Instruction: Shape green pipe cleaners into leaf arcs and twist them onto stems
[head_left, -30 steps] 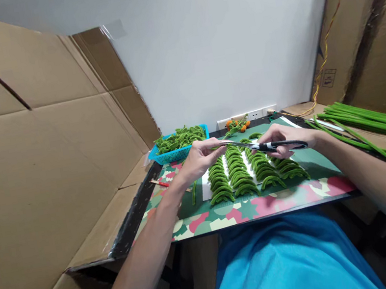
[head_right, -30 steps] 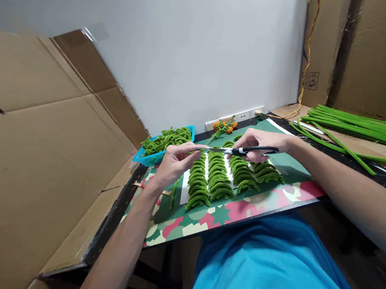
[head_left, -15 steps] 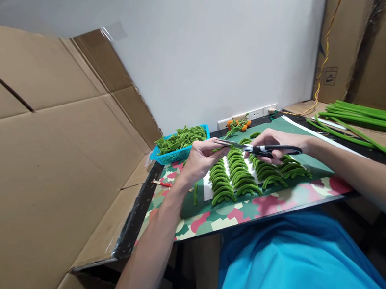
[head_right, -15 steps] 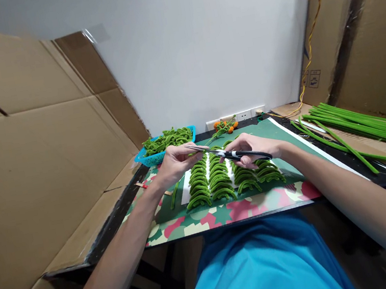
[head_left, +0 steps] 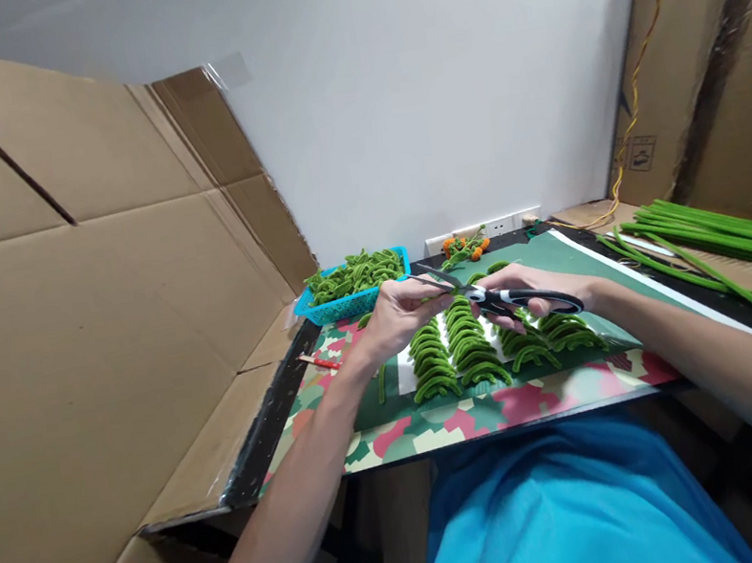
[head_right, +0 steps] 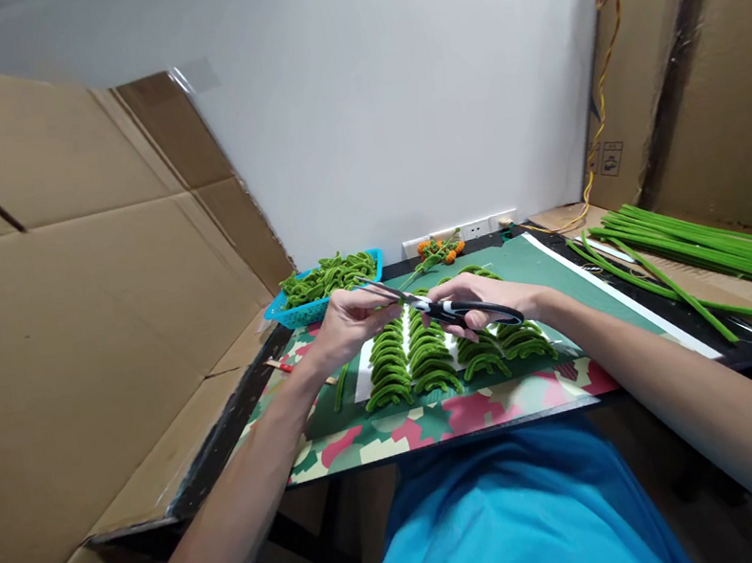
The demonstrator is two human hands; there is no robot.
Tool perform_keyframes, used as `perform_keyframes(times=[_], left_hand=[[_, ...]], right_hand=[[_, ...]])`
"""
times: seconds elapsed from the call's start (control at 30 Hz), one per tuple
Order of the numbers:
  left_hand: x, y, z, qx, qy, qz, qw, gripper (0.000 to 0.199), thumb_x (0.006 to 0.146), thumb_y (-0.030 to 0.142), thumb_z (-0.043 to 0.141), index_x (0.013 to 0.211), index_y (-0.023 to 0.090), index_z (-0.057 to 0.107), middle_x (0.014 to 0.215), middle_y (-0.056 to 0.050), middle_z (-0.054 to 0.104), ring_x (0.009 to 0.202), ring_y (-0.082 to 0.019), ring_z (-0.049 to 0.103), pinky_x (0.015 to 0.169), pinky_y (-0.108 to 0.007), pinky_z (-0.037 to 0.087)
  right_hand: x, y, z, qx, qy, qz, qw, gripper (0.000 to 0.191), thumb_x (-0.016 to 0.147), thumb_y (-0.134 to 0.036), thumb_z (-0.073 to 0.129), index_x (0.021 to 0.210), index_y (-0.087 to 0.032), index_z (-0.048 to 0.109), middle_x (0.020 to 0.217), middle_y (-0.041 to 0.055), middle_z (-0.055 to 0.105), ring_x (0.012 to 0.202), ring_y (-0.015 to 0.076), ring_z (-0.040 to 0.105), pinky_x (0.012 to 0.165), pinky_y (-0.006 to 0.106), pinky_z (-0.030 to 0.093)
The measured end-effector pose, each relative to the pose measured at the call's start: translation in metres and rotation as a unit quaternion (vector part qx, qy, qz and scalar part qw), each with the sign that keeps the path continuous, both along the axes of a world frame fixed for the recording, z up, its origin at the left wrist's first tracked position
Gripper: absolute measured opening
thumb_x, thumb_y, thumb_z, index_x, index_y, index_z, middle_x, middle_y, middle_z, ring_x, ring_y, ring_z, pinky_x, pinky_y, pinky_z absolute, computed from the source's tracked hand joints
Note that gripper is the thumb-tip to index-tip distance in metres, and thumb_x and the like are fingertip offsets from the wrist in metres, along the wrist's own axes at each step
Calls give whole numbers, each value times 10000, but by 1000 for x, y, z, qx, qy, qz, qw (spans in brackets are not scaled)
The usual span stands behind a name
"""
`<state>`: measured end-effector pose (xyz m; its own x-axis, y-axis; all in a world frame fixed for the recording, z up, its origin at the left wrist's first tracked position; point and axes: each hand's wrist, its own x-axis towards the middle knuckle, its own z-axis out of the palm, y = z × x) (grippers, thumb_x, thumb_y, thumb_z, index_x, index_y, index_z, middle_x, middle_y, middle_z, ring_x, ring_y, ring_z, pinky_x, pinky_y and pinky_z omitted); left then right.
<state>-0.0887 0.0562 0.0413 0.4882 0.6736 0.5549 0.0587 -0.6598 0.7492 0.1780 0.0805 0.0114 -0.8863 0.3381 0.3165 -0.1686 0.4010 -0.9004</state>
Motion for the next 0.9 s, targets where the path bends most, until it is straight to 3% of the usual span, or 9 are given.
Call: perform_keyframes(times=[0.17,0.37,0.5,0.9], left_hand=[[0,2,-1,13,-5,12,1000,223,802,366,910,908,171,892,923,-130,814,850,-200,735,729,-282,602],[1,0,-1,11,14,2,1000,220,829,373,890,926,176,894,931,-136,809,881,-214,741,747,-296,608],[-1,3,-3,19,-10,3,1000,171,836,322,887,956,201,897,923,-122,808,883,-198,734,756,-284,600],[0,-3,2,-2,-4,11,1000,249,820,376,902,990,195,895,898,-126,778,807,-172,692,701,-276,576]], right_hand=[[-3,-5,4,3,-2,-2,1000,889,708,-880,769,1165,-130,625,844,-3,595,736,142,517,670,252,404],[-7,-9,7,4,-18,-8,1000,654,809,-731,806,1024,-138,635,826,-12,568,732,131,490,647,236,391],[-8,-10,8,16,-15,-49,999,491,879,-603,789,1007,-154,636,798,-26,533,684,117,445,602,231,373],[-6,-12,8,5,-28,-109,994,368,783,-463,819,985,-176,708,727,-21,521,637,119,385,549,247,332]])
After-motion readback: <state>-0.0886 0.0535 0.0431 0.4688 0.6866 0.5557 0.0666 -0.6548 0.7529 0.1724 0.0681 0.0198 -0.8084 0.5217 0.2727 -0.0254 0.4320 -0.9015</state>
